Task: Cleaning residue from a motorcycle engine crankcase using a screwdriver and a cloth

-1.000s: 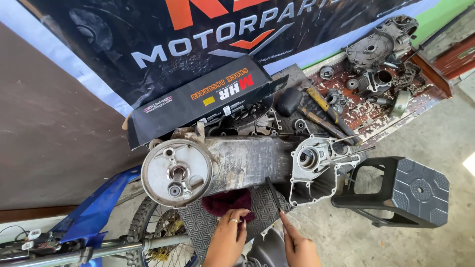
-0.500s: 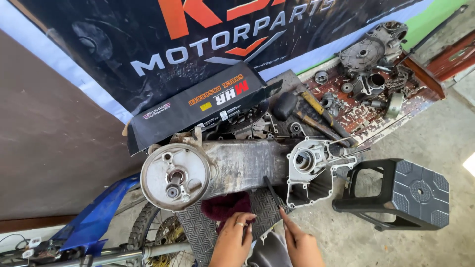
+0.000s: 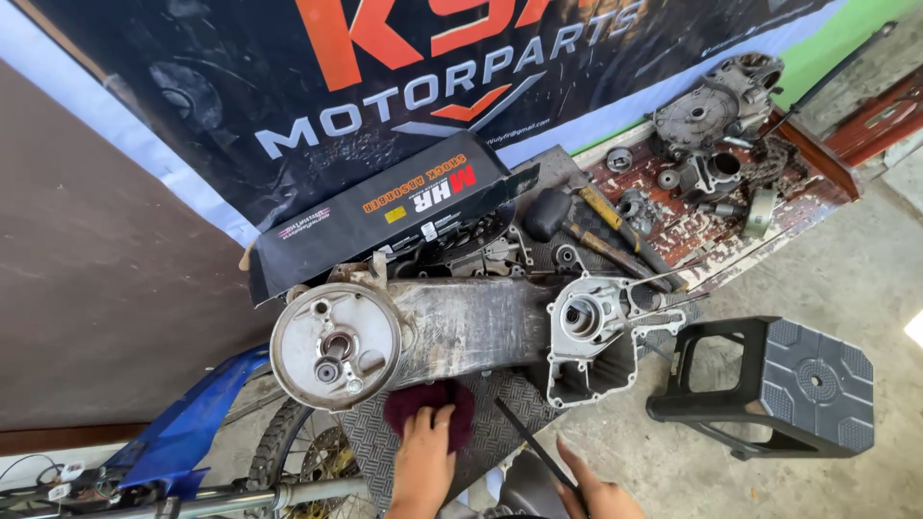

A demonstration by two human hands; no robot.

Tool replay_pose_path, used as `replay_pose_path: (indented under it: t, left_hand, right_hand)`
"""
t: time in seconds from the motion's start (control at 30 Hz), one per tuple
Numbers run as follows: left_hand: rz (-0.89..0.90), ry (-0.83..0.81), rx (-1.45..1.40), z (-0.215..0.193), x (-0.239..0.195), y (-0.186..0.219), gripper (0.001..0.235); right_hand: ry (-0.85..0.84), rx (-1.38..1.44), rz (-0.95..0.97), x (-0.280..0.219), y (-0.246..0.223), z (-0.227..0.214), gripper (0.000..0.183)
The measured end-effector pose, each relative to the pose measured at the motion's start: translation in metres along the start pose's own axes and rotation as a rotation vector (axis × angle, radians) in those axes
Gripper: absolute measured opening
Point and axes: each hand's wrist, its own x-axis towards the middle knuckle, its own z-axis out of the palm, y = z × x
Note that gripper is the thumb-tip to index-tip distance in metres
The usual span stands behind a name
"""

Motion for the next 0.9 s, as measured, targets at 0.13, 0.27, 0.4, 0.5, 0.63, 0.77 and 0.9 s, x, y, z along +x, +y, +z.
replay_pose_path:
  t: [0.13,0.27,0.4,0.5,0.63,0.77,0.9]
  left_hand:
    - [-0.039,0.364,-0.243,-0.017,-0.02,-0.014,0.068]
    - [0.078,0.74,-0.28,-0.061,-0.049,0.001,0.058]
    - [0.017,0.903,-0.597,0.008,-0.019,-0.078,0.03]
    - [0.041,0.823,-0.967,-0.022,-0.02,-0.014,0.039]
    - [0.288,0.468,-1.797,-0.016,-0.014,0.017,0.062]
    - [0.302,0.29,-1.722,-0.052,-0.011,0.031,0.034]
    - [0.27,0.415,-1.492,-0.081,-0.004,0.025,0.06]
  right_hand:
    - [-0.043,-0.057,-0.125,0.023,-0.006,0.002,0.05]
    - [0.032,-0.084,-0.26,0.048,-0.087,-0.014,0.048]
    - [0.111,0.005,-0.691,0.057,-0.128,-0.032,0.076]
    - [0.007,0.417,-0.571,0.037,-0.144,-0.065,0.074]
    - [-0.314,1.242,-0.587,0.042,-0.126,-0.071,0.064]
    - [-0.41,1.522,-0.526,0.051,-0.123,-0.085,0.078]
    - [0.048,1.288,-0.021,0.031,-0.146,-0.144,0.061]
